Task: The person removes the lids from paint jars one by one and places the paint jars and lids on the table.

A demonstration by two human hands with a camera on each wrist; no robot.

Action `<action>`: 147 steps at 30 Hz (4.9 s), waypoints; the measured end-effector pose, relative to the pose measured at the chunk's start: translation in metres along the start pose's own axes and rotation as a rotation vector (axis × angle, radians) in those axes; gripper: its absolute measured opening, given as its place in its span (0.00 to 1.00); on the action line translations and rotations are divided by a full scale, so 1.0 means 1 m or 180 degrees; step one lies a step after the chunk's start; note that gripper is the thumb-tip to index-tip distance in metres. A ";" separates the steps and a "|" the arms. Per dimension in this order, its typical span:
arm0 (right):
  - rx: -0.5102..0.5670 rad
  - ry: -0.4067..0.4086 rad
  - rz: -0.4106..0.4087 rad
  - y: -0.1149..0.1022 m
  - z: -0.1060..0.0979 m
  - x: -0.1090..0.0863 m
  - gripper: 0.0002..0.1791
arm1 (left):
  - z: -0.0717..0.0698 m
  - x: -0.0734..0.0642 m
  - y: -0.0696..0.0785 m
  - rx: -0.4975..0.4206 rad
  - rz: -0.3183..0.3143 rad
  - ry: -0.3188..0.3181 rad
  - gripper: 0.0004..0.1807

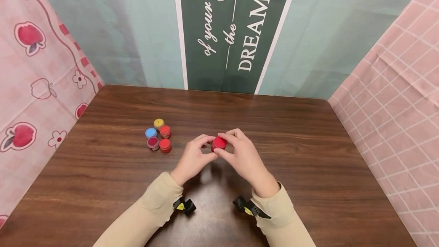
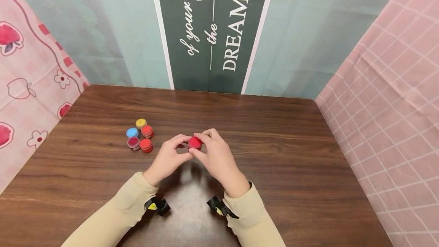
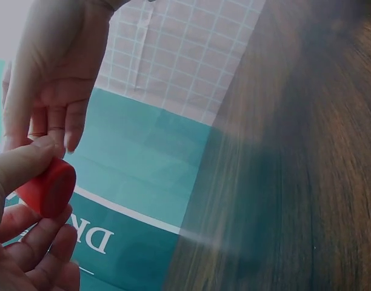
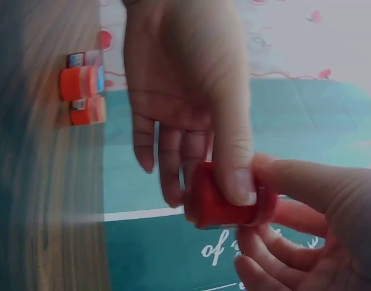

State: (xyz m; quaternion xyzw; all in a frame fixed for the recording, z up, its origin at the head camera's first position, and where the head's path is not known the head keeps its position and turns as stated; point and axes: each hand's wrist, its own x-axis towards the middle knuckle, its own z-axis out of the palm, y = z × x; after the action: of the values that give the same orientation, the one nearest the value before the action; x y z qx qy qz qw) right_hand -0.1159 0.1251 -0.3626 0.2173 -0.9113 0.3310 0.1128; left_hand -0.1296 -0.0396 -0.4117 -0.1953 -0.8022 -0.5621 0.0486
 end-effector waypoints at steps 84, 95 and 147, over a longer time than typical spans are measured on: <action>-0.0028 -0.0170 0.0144 0.004 -0.003 0.001 0.24 | 0.001 -0.001 0.002 0.0027 0.0006 -0.0067 0.17; 0.0379 -0.0456 -0.0329 0.004 -0.010 0.001 0.21 | -0.001 0.000 -0.001 0.0126 0.0078 -0.0013 0.20; 0.0462 -0.0330 -0.0017 0.007 -0.009 0.001 0.20 | 0.001 -0.001 -0.001 0.0102 0.0080 -0.0073 0.18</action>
State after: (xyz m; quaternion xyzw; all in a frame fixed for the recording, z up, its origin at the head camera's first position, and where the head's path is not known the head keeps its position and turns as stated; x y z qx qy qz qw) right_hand -0.1197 0.1355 -0.3596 0.2442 -0.8890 0.3842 0.0503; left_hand -0.1293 -0.0389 -0.4130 -0.2110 -0.8091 -0.5463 0.0495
